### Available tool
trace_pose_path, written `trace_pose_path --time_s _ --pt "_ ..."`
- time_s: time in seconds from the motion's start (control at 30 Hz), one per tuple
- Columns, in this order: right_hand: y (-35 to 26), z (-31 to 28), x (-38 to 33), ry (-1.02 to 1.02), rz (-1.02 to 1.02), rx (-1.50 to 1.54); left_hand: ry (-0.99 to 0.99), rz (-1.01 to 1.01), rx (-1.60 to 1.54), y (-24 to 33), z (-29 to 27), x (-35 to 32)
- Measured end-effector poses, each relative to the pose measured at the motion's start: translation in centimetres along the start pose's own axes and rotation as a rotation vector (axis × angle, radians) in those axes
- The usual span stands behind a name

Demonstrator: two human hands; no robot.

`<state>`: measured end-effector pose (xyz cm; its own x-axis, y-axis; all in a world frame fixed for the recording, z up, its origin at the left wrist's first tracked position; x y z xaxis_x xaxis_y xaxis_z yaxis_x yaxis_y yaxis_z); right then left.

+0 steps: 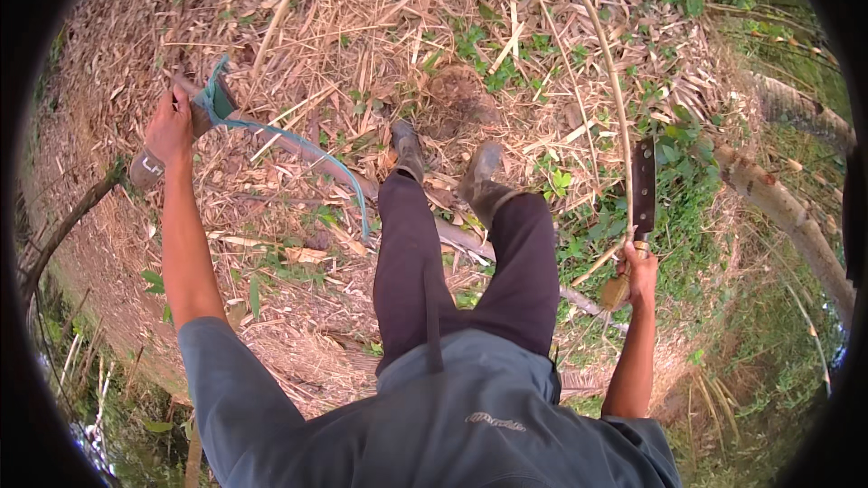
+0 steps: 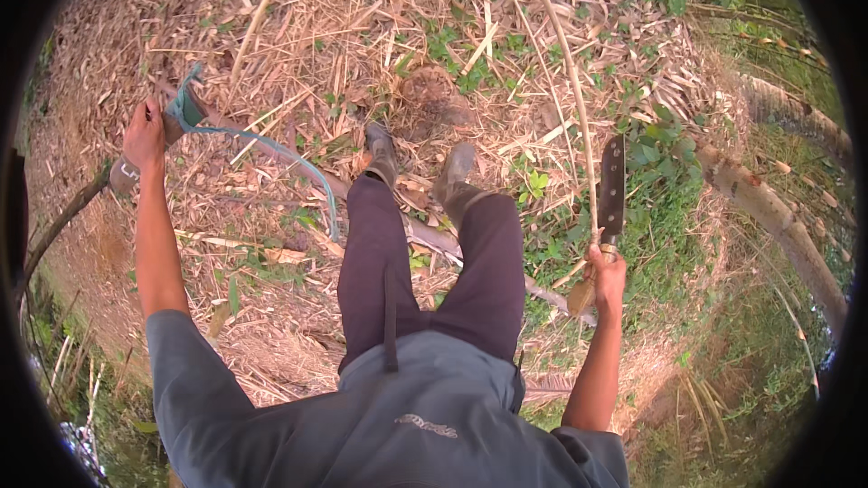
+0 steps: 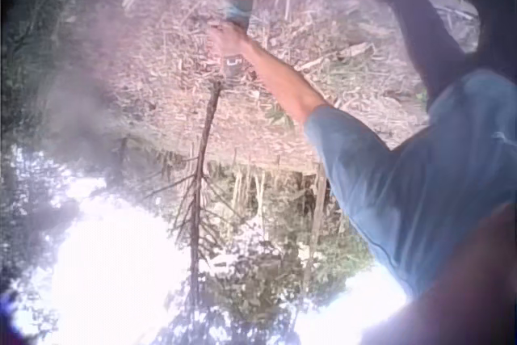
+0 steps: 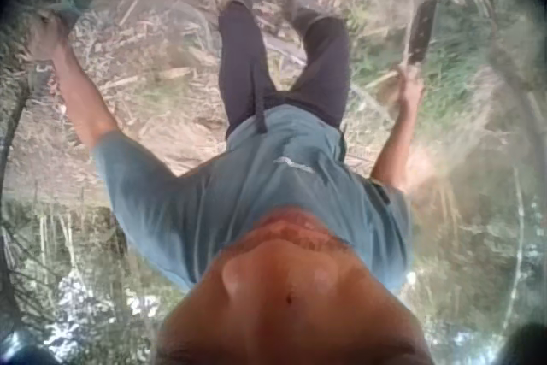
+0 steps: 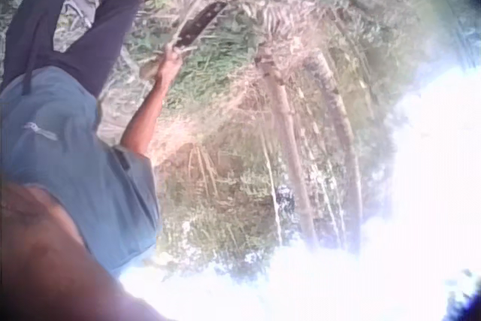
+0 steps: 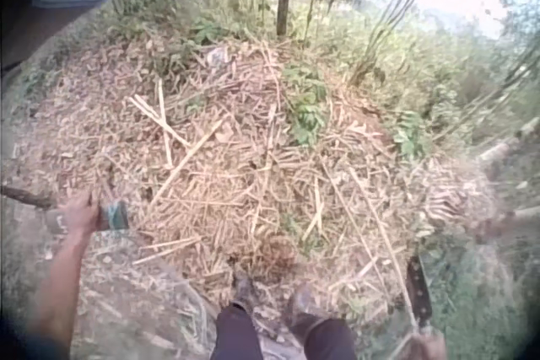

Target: The person sits on the ground and uses a large knife to cut and trim a plant stem. They repeatedly slice the stem and remove sections, handling the plant and tool with both hands.

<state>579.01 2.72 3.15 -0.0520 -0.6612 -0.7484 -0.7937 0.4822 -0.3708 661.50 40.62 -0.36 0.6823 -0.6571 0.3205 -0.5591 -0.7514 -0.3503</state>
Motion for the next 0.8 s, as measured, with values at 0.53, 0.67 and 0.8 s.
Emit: trace_pose_path --time_s 0.53,0.67,0.8 --pt "-13.5 29.5 34.4 0.049 -0.31 -0.52 -0.033 0.09 -0.13 27.1 34.6 -19.0" --pt "-13.8 33.9 40.6 0.082 -0.455 -0.515 0.348 0.443 -0.72 43.0 29.1 -15.6" --pt "-13.7 36.0 43.3 0.049 -0.506 -0.546 0.255 0.762 -0.793 54.7 23.8 -10.7"
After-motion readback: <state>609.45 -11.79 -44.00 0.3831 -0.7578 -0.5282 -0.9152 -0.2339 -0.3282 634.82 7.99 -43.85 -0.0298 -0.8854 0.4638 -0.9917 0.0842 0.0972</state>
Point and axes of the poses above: each hand's wrist, its own x-axis towards the middle knuckle, its own z-axis out of the palm, y = z × x, the point moved 6 cm from there along x, towards the middle knuckle, and after that the axes turned 2 degrees about -y, right-handed, at the moved point
